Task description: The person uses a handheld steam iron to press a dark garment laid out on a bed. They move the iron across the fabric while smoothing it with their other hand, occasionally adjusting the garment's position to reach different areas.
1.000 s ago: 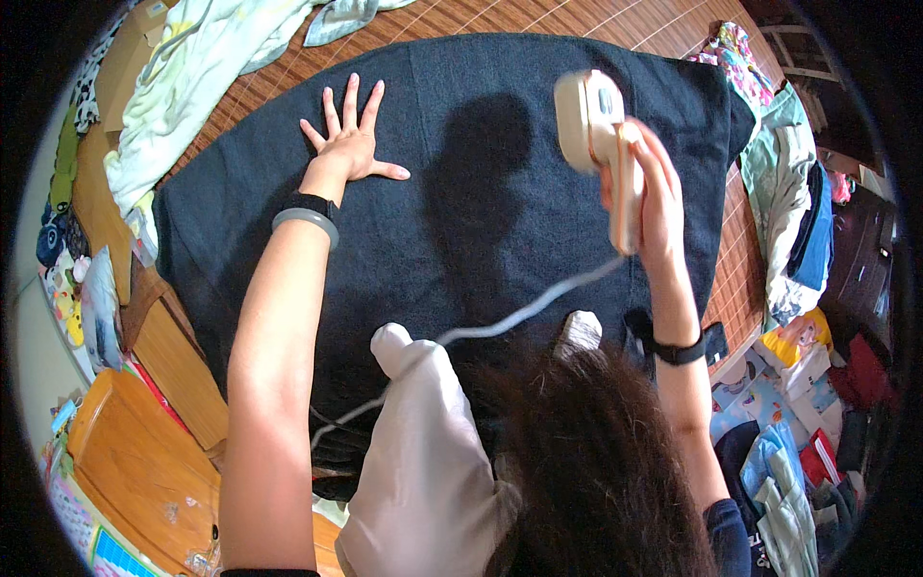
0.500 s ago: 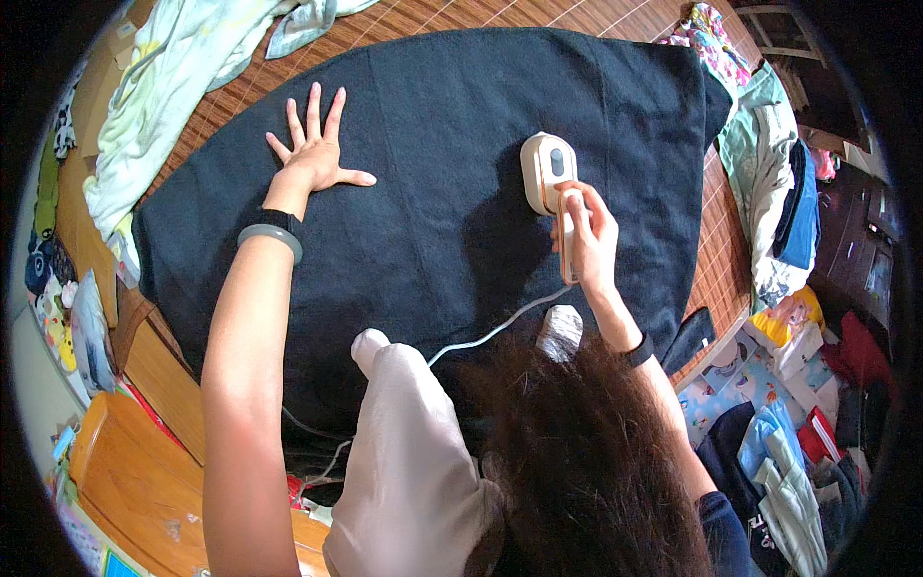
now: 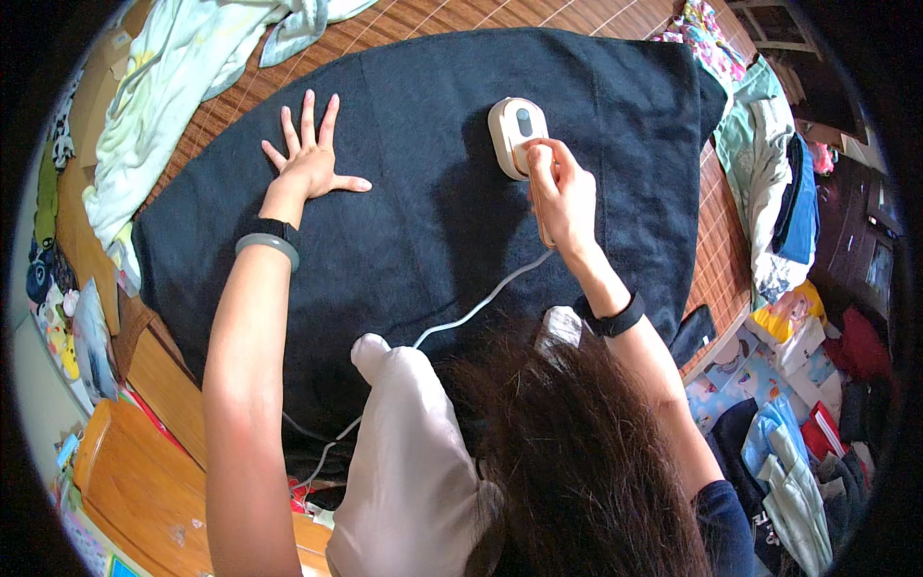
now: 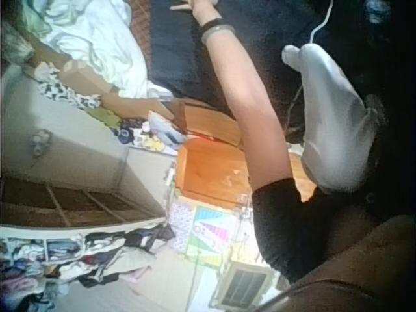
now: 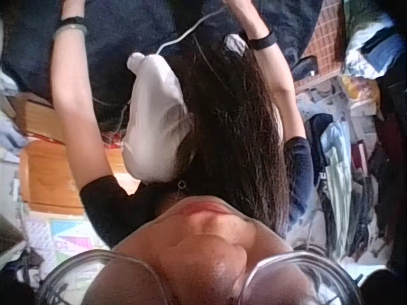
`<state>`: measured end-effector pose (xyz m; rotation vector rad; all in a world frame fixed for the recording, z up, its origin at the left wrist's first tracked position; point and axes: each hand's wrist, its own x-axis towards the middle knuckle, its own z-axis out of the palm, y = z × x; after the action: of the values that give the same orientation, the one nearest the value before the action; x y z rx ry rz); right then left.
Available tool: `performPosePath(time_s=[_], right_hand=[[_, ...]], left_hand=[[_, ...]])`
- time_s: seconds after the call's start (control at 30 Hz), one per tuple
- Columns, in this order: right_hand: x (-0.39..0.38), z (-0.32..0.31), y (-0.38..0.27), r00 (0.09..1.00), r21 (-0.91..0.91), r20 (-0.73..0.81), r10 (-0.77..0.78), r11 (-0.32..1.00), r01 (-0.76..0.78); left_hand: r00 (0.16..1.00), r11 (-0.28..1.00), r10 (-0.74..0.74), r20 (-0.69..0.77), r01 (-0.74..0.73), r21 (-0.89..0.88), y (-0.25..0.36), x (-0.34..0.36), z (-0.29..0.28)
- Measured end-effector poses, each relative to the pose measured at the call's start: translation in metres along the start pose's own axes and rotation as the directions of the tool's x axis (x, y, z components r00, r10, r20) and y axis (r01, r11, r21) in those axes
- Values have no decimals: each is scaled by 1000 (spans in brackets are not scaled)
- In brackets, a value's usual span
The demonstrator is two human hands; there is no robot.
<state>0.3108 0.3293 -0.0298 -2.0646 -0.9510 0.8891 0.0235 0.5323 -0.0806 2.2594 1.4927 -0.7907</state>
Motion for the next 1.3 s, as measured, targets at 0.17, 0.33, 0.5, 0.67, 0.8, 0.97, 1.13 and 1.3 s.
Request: performPosePath(time_s=[0.17,0.33,0.5,0.67,0.8,0.97,1.13,1.3], right_hand=[[26,-26,19,995,-78,62,-79,993,84],[97,-135,90,721,-664,-580,-379,732,-150],[101,-190,139,830,-345,-545,119,870,-351],[57,-167,85,859,-314,-493,-138,949,-28],[-4,-108,40,963,-372,-83,-257,904,210],[-34,-73,37,976,-318,125,-177,925,208],[-16,-92,58,897,-305,13,-441,853,423],[35,-110,75,952,-414,-197,-234,900,135]], left_hand=[[999,1000,26,-22,-26,-2,-4,2,5],[999,999,33,-38,-34,-20,-5,2,6],[1000,1000,15,6,-15,-10,-3,2,3],[1000,1000,11,-21,-11,-21,-4,2,5],[999,1000,23,-31,-23,-2,-6,4,8],[999,1000,17,-27,-17,1,-6,4,8],[999,1000,29,-45,-29,4,-7,4,9],[998,999,36,-51,-36,7,-8,5,10]])
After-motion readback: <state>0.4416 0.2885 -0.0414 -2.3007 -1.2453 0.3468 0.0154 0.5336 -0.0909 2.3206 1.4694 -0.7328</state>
